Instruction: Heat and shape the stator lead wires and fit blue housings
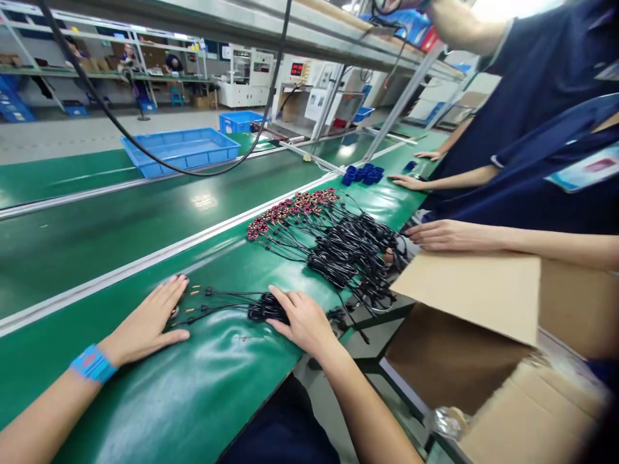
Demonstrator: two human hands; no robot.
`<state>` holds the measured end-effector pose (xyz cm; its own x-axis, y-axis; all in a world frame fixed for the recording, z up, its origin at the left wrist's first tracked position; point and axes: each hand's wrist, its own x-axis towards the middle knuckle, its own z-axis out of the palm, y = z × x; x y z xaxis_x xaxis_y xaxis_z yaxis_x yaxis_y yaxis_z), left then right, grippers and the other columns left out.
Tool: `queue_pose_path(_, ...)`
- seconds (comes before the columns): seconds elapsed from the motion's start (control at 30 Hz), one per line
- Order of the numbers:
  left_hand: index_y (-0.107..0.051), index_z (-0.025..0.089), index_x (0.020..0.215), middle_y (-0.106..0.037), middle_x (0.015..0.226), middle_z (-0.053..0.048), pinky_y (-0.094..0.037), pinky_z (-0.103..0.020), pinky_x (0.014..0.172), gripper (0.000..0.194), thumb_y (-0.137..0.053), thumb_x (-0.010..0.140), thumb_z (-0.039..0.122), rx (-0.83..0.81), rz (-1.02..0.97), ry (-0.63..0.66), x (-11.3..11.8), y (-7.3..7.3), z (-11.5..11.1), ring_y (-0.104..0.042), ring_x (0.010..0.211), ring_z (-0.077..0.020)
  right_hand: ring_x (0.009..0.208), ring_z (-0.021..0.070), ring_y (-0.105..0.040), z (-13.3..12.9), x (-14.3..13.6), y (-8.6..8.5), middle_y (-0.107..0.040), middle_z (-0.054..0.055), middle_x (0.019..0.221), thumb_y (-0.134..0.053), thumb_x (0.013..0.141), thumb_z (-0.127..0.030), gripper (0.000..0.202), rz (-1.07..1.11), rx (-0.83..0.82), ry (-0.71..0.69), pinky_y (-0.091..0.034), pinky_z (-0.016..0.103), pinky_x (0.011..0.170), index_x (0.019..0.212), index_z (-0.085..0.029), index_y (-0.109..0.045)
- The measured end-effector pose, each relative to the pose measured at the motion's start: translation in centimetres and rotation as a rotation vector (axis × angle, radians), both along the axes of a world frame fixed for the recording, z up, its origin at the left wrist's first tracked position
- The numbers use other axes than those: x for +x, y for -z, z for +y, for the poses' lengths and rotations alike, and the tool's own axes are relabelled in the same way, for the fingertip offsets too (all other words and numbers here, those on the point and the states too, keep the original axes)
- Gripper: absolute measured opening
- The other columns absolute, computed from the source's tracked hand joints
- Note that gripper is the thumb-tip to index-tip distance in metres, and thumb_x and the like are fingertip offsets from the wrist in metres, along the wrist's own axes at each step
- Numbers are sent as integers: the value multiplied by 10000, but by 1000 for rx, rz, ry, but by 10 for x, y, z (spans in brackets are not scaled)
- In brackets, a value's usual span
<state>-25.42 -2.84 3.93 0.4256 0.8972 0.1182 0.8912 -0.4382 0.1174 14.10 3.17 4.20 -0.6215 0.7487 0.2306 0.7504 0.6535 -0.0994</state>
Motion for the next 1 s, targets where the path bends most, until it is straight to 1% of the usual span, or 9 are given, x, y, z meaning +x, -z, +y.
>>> queue_pose_path(0.07, -191, 154, 1628, -293, 1641, -164, -342, -504, 1223, 975, -470, 926, 770, -72, -41, 38, 10, -12, 25, -318, 1514, -346, 947, 334, -661, -3, 13, 4, -691, 134, 1059, -619, 951, -529, 651, 54, 24, 24, -581, 484, 808, 1500, -199, -499)
queue_pose_path(0.1, -284, 151, 1603, -345, 1621, -167, -347, -496, 1217, 871, -429, 967, 729, -98, -78, 30, 15, -19, 36, -357, 1499, -330, 942, 336, -665, -2, 17, 5, -693, 133, 1060, -627, 948, -516, 637, 73, 35, 29, -579, 486, 794, 1491, -203, -507)
queue_pose_path(0.2, -534, 179, 1435, -587, 1449, -142, -434, -446, 1126, 573, -297, 1070, 551, -124, -164, -15, 25, -34, 61, -563, 1329, -265, 925, 331, -669, -1, 24, 7, -701, 128, 1071, -636, 949, -490, 638, 96, 65, 19, -553, 484, 780, 1507, -223, -481)
queue_pose_path(0.27, -633, 217, 1283, -679, 1313, -98, -457, -421, 1067, 485, -317, 1075, 520, -131, -187, -27, 28, -39, 70, -635, 1198, -236, 931, 321, -664, -1, 25, 11, -699, 131, 1105, -625, 959, -485, 644, 103, 83, 12, -530, 479, 799, 1525, -230, -454)
queue_pose_path(0.33, -684, 243, 1138, -703, 1248, -69, -436, -429, 1065, 440, -366, 1060, 537, -136, -202, -36, 29, -38, 75, -646, 1156, -234, 931, 300, -654, -1, 26, 16, -693, 128, 1130, -607, 973, -492, 642, 111, 114, 9, -508, 459, 812, 1531, -223, -441)
queue_pose_path(0.5, -698, 249, 989, -720, 1100, -52, -342, -485, 1126, 398, -404, 1052, 511, -120, -197, -103, 34, -33, 83, -662, 1041, -226, 1019, 275, -598, 2, 30, 22, -670, 102, 1118, -587, 985, -539, 646, 138, 187, -13, -464, 407, 888, 1517, -195, -462)
queue_pose_path(0.63, -666, 242, 940, -701, 964, -14, -284, -477, 1152, 264, -502, 1036, 426, -126, -141, -85, 37, -40, 93, -656, 926, -188, 969, 250, -571, 5, 31, 22, -656, 90, 1076, -591, 982, -552, 670, 146, 154, -33, -464, 379, 872, 1525, -184, -455)
queue_pose_path(0.77, -649, 242, 948, -659, 921, 1, -270, -469, 1146, 177, -547, 1022, 367, -130, -89, -58, 39, -46, 101, -638, 875, -175, 931, 242, -561, 7, 32, 21, -654, 89, 1071, -589, 982, -555, 680, 150, 147, -48, -469, 374, 849, 1531, -181, -445)
queue_pose_path(1.0, -644, 233, 906, -657, 940, -7, -275, -459, 1134, 204, -510, 1031, 323, -157, -67, -6, 33, -44, 105, -632, 883, -178, 926, 242, -559, 9, 33, 19, -645, 93, 1068, -565, 994, -560, 665, 157, 144, -64, -477, 373, 836, 1527, -180, -448)
